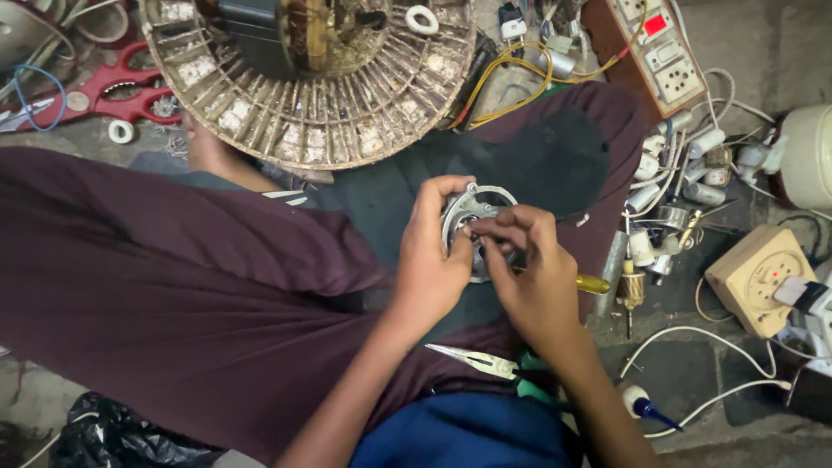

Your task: The person sits on the floor and uses a screwdriver to adjust a small circular metal component, likely a fan capacitor or motor part. They repeatedly insert the screwdriver into the center of the component and turn it while holding the part steady with their other hand.

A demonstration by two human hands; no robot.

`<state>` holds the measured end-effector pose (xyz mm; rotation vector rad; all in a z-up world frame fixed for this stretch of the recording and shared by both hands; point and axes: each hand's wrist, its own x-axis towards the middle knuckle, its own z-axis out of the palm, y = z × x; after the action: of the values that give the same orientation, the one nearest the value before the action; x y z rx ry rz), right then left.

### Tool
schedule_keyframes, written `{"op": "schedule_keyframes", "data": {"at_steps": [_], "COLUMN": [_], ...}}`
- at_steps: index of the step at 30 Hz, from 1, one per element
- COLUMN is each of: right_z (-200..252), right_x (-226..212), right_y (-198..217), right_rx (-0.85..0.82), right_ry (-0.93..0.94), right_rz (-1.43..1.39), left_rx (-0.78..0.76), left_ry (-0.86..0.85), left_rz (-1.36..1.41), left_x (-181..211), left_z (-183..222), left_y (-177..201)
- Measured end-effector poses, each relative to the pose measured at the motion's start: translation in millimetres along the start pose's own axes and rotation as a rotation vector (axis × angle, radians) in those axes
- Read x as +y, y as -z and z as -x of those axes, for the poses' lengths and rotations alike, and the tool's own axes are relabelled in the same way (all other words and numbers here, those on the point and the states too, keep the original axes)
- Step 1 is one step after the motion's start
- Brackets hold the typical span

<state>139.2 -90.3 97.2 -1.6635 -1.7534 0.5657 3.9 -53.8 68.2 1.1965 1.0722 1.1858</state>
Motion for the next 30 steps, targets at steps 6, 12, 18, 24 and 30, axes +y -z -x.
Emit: {"op": "schedule_keyframes", "data": {"at_steps": [6,12,18,24,30], "right_z": [-3.5,16.9,15.9,19.2,21.0], "right_x": [-23.1,20.1,8.9,-9.4,-16.6], "right_y": [54.0,98.2,120.4,93.5,77.5], "right_rx": [-0.011,-0.311,-0.399,-0.211,-0.103], "right_ry": [-0.073,0.153,-0.215,-0.161,-0.067], "right_rz": [0.068,0.512,0.241,0.314,0.263], "left_rx": [-0.027,-0.121,-0.218,-0.239,-0.224], "left_ry": [0.016,0.041,-0.068,-0.157,-0.184], "left_rz": [0.014,0.043,0.040,-0.034,-0.038], "left_x": [1.7,1.5,2.3,2.5,0.0], "left_z": [-1.9,-0.6,-1.0,-1.2,1.8], "left_y": [0.9,2.8,9.4,7.1,6.9]}}
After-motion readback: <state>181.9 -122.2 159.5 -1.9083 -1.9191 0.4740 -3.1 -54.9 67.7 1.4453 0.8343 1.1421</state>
